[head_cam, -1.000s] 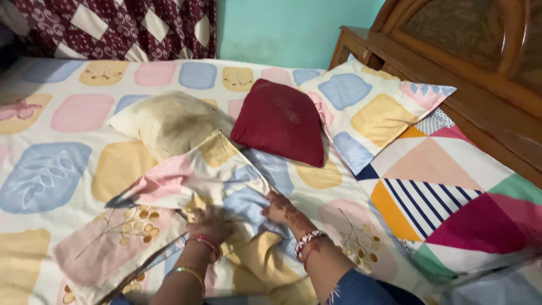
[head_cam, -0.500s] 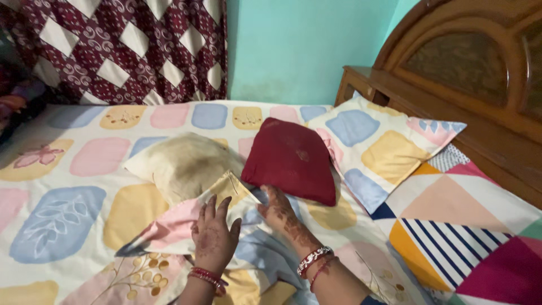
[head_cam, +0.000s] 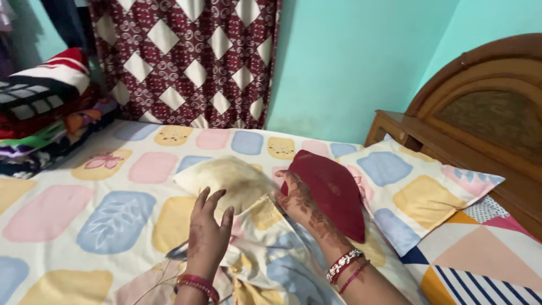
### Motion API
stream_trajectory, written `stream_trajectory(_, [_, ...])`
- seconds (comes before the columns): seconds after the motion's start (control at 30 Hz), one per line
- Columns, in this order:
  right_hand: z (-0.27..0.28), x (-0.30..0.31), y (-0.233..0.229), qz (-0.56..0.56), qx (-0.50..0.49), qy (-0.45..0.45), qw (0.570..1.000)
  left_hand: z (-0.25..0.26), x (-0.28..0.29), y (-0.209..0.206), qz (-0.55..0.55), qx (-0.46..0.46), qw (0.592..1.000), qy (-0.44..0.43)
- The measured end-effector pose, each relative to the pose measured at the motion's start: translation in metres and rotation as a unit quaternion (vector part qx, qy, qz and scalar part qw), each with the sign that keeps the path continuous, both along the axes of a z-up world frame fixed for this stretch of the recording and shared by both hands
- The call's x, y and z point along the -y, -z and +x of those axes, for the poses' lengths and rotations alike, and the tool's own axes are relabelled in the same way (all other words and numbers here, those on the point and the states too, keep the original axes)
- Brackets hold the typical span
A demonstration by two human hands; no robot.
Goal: The person inserts a pillow into a patterned pillowcase, smooths the fabric, and places the finished pillow on the bed. They then repeat the process with a second pillow and a red pillowcase.
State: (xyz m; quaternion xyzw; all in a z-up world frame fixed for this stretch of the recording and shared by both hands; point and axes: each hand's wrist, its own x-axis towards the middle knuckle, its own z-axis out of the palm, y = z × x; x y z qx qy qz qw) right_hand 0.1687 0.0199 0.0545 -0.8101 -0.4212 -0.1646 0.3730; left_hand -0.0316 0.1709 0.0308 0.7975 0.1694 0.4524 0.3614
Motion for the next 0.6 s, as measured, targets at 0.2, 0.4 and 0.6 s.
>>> stream_trajectory(0.2, [-0.011,-0.019,-0.004,0.005,-0.012,-0.021,1.000,-0.008,-0.002,-0.009,-0.044,0.020,0.999,0.015])
stream_trajectory(0.4, [0.004,-0.007,0.004,-0.024,-0.052,0.035,0.998,0.017,0.025,-0.003,-0.016,-0.013,0.998,0.065])
stream_trajectory(0.6, [0.051,0.059,0.047,-0.001,-0.036,0.066,0.997,0.053,0.072,0.034,0.060,-0.101,0.982,0.146])
